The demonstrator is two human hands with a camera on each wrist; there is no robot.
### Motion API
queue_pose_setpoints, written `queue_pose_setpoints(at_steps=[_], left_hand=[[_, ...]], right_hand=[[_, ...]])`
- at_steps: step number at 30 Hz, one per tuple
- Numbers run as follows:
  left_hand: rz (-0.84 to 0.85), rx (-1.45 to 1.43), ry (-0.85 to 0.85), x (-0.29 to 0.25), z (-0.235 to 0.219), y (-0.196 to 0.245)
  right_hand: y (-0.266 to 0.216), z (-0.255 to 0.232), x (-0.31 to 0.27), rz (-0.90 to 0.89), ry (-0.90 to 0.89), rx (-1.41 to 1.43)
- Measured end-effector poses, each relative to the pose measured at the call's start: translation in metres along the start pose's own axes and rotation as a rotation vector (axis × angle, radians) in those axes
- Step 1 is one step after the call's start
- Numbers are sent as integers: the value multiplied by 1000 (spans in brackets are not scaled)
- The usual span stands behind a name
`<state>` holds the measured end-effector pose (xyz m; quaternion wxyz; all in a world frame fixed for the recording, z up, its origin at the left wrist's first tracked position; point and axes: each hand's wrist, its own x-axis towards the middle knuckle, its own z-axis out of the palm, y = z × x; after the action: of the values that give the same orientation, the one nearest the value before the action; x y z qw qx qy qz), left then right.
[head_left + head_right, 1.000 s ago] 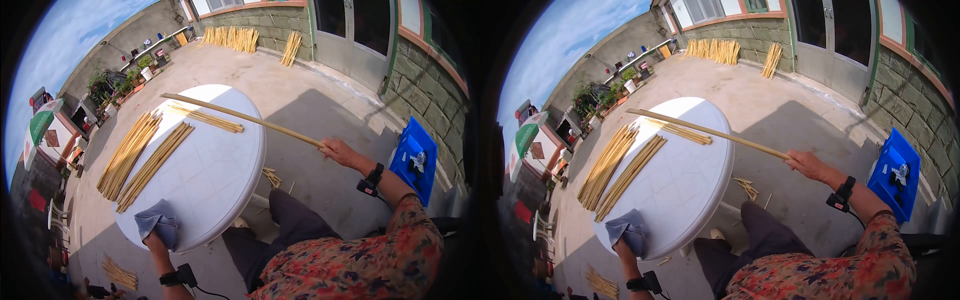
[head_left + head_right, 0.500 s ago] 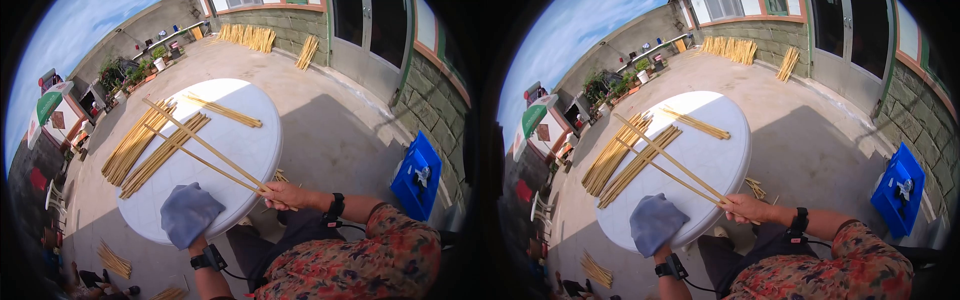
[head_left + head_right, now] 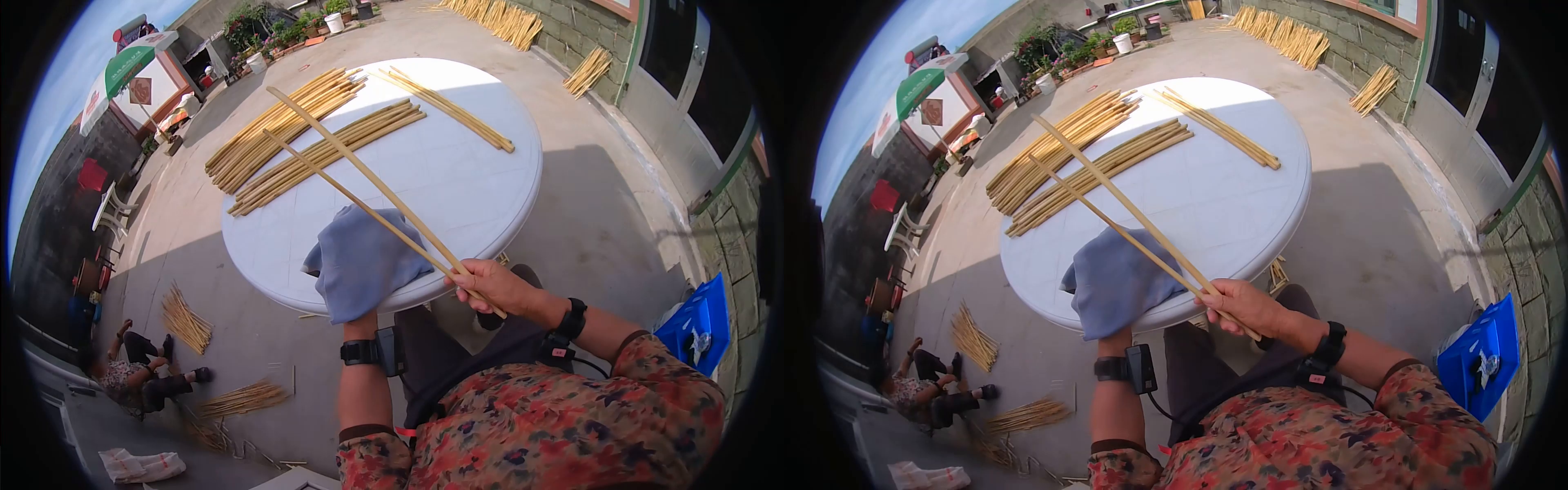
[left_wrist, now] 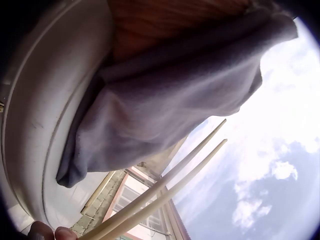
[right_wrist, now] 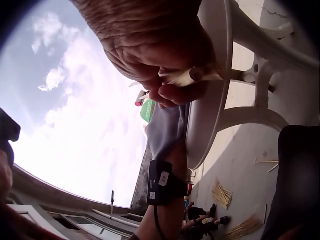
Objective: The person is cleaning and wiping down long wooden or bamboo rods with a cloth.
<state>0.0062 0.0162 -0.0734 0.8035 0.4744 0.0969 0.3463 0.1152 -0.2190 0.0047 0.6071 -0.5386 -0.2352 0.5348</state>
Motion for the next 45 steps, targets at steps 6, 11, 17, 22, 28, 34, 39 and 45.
queue_pose_setpoints(at_steps=[6, 11, 17, 22, 28, 34, 39, 45], left_hand=[[70, 127, -37, 7, 5, -8], [151, 252, -80, 18, 11, -10], [302, 611, -88, 15, 45, 13], [645, 1709, -360, 4, 95, 81], [778, 1813, -250, 28, 74, 50], [659, 1919, -325, 19, 81, 53], [608, 1730, -225, 10, 64, 57], [436, 1191, 23, 4, 31, 40]], right_hand=[[-1, 22, 28, -40, -44, -17], [3, 36, 41, -72, 23, -274], [-3, 52, 32, -111, 73, -660], [18, 40, 29, -329, 102, -842], [35, -19, -42, -199, 59, -942], [72, -89, -154, -95, 175, -1085], [114, -119, -212, -5, 246, -1180], [106, -105, -223, 9, 445, -974]])
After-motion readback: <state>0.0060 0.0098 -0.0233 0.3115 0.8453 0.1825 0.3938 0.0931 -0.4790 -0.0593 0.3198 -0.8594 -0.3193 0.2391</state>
